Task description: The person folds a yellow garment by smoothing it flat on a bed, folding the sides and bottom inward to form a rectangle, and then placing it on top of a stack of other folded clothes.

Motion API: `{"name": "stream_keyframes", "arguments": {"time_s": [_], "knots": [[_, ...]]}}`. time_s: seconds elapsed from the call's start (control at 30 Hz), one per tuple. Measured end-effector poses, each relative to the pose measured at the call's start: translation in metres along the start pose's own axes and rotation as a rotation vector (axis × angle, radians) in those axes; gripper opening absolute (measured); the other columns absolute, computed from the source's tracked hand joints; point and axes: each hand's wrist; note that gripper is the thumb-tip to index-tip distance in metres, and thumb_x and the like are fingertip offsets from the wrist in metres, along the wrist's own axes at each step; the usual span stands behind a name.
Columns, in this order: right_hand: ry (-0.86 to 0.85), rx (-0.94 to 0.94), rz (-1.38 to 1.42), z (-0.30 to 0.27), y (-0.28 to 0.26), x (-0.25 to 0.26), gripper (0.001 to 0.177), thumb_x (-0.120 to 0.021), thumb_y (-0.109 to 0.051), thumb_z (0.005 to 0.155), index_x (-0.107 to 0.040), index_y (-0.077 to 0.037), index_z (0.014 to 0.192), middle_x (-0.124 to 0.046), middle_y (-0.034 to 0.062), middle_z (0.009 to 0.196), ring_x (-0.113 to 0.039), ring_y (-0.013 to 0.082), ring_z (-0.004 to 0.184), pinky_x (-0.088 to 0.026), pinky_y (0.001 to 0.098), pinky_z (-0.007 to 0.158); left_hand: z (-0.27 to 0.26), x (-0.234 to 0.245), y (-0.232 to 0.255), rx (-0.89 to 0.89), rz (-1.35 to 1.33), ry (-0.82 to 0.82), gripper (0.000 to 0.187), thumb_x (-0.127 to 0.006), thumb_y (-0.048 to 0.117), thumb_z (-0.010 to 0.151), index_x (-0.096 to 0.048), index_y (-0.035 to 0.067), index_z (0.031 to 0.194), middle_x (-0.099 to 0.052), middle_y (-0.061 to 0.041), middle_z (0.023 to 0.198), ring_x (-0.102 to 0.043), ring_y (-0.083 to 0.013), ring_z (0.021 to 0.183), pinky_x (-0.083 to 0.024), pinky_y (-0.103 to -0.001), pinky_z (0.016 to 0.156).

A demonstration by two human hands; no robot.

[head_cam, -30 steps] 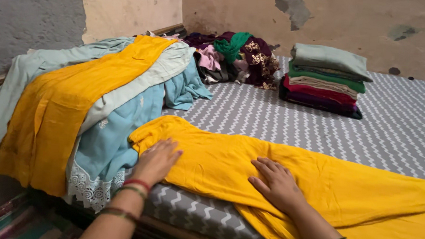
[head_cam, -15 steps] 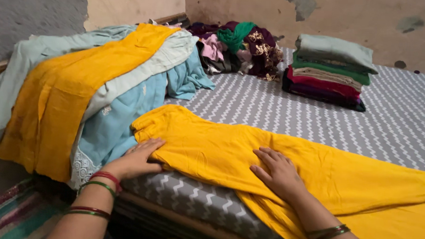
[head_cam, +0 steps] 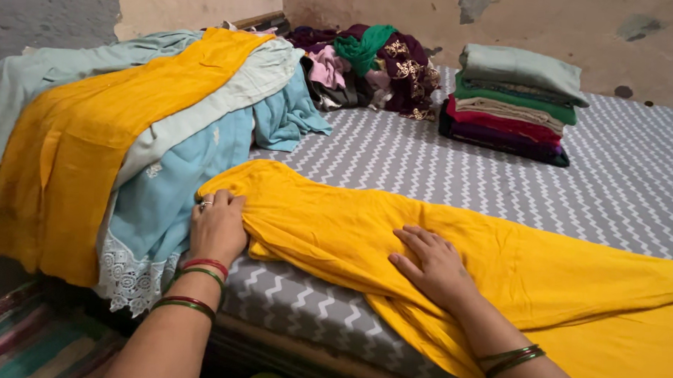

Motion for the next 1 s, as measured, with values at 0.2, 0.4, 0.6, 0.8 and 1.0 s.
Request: {"name": "stream_keyframes", "arguments": {"time_s": [0.2,0.4,0.6,0.8,1.0], "knots": [[0.016,-0.009,0.026,-0.001,0.001,0.0,0.058,-0.06,-0.05,0.092,-0.059,-0.019,0.141,-0.053,0.0062,0.15,-0.045,0.0274,0.141,-0.033,0.045,0.113,0.011,-0.033,-0.026,-0.111,-0.058,0.155,0.037,-0.054,0.01,0.084,-0.072,0.017,0.116,-0.068,-0.004,0.128,-0.056,-0.0271,0.131,-0.039,-0.048,0.107],[0.012,-0.03,0.038,0.0,0.001,0.0,0.057,-0.061,-0.05,0.091,-0.059,-0.021,0.14,-0.053,0.0048,0.15,-0.045,0.026,0.14,-0.033,0.0445,0.113,0.022,-0.009,-0.006,-0.009,0.198,-0.015,0.026,-0.054,0.019,0.09,-0.073,0.017,0.109,-0.069,-0.005,0.115,-0.061,-0.0279,0.116,-0.044,-0.046,0.097],[0.005,-0.042,0.055,0.0,0.002,-0.001,0.057,-0.061,-0.05,0.091,-0.059,-0.021,0.14,-0.054,0.0038,0.15,-0.045,0.025,0.141,-0.033,0.0439,0.112,0.025,0.013,0.016,0.011,0.231,-0.046,0.023,-0.054,0.021,0.091,-0.076,0.018,0.099,-0.07,-0.006,0.112,-0.061,-0.026,0.116,-0.044,-0.044,0.099],[0.005,-0.047,0.06,0.001,0.004,-0.003,0.058,-0.061,-0.049,0.091,-0.06,-0.023,0.143,-0.054,0.0028,0.15,-0.046,0.0238,0.141,-0.034,0.0433,0.112,0.04,-0.01,0.019,0.124,-0.13,-0.207,0.031,-0.054,0.025,0.094,-0.076,0.01,0.11,-0.071,-0.015,0.122,-0.064,-0.0312,0.12,-0.049,-0.041,0.104],[0.008,-0.033,0.065,0.002,0.005,-0.002,0.055,-0.062,-0.048,0.091,-0.06,-0.021,0.139,-0.054,0.0036,0.149,-0.046,0.025,0.14,-0.034,0.0433,0.112,0.05,-0.022,0.039,0.626,-1.523,-0.417,0.051,-0.052,0.041,0.1,-0.064,0.006,0.135,-0.071,-0.005,0.131,-0.067,-0.02,0.116,-0.051,-0.038,0.099]]}}
Point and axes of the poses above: each hand's wrist, its own z-axis towards the middle knuckle, its own x-axis out of the back of the hand, y = z × x
